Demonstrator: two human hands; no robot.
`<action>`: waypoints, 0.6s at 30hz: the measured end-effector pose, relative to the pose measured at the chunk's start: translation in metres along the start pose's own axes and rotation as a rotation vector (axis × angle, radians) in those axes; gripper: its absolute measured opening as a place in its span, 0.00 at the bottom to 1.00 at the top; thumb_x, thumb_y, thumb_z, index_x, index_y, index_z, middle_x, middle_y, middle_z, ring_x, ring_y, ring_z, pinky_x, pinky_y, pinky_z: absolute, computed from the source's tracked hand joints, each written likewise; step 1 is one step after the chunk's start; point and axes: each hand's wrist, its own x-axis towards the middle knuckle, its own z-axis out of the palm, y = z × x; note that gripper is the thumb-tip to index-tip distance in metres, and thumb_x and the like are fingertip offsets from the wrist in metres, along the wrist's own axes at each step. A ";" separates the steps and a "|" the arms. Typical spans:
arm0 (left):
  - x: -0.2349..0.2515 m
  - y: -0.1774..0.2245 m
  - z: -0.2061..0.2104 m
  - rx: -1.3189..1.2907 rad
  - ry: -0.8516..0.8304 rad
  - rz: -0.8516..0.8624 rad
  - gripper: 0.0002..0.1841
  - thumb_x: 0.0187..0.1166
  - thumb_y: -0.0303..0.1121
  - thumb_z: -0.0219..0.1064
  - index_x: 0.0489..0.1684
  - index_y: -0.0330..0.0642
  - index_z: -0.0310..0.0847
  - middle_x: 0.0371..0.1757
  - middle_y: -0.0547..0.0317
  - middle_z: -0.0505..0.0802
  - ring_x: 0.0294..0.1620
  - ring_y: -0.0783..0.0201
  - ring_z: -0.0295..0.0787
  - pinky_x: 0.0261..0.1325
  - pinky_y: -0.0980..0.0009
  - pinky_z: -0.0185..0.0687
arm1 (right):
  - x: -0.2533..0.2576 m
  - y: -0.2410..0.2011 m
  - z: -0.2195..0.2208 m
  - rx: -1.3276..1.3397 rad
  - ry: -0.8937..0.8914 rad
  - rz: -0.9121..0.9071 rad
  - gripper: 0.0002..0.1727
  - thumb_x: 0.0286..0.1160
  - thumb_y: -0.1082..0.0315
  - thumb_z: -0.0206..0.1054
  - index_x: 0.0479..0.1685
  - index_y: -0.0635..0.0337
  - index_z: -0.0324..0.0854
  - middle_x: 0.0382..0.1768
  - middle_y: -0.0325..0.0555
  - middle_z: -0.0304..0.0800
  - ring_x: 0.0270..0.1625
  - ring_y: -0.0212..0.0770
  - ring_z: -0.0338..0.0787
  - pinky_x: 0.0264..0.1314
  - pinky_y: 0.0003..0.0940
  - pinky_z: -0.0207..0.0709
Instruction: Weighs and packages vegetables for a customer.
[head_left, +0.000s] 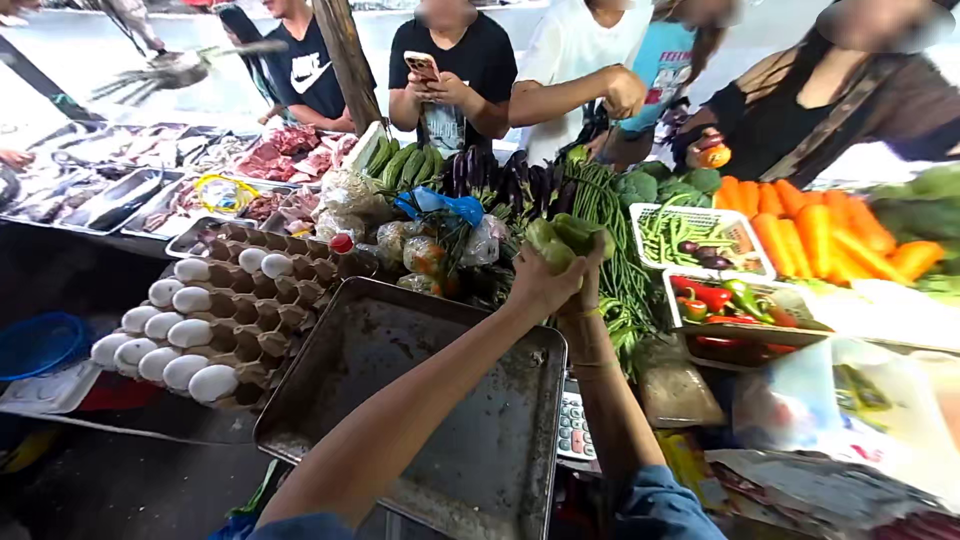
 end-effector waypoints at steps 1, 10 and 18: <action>-0.014 -0.004 -0.001 -0.066 0.007 0.040 0.54 0.74 0.59 0.72 0.93 0.39 0.41 0.85 0.30 0.66 0.77 0.40 0.77 0.72 0.44 0.79 | -0.016 -0.014 0.010 -0.075 -0.003 -0.071 0.30 0.90 0.38 0.46 0.83 0.39 0.66 0.69 0.36 0.83 0.66 0.34 0.85 0.65 0.41 0.83; -0.178 -0.046 -0.084 0.039 0.105 0.262 0.43 0.68 0.49 0.78 0.86 0.49 0.63 0.67 0.52 0.87 0.58 0.59 0.89 0.59 0.55 0.88 | -0.146 -0.108 0.052 -0.582 0.036 -0.246 0.29 0.84 0.42 0.58 0.72 0.54 0.75 0.54 0.39 0.90 0.54 0.34 0.91 0.56 0.39 0.88; -0.240 -0.106 -0.105 0.819 0.257 0.228 0.42 0.67 0.42 0.77 0.88 0.47 0.66 0.75 0.39 0.83 0.58 0.39 0.89 0.43 0.49 0.87 | -0.250 -0.069 0.075 -1.638 -0.267 0.139 0.44 0.72 0.24 0.56 0.61 0.57 0.85 0.44 0.49 0.94 0.50 0.49 0.94 0.55 0.59 0.84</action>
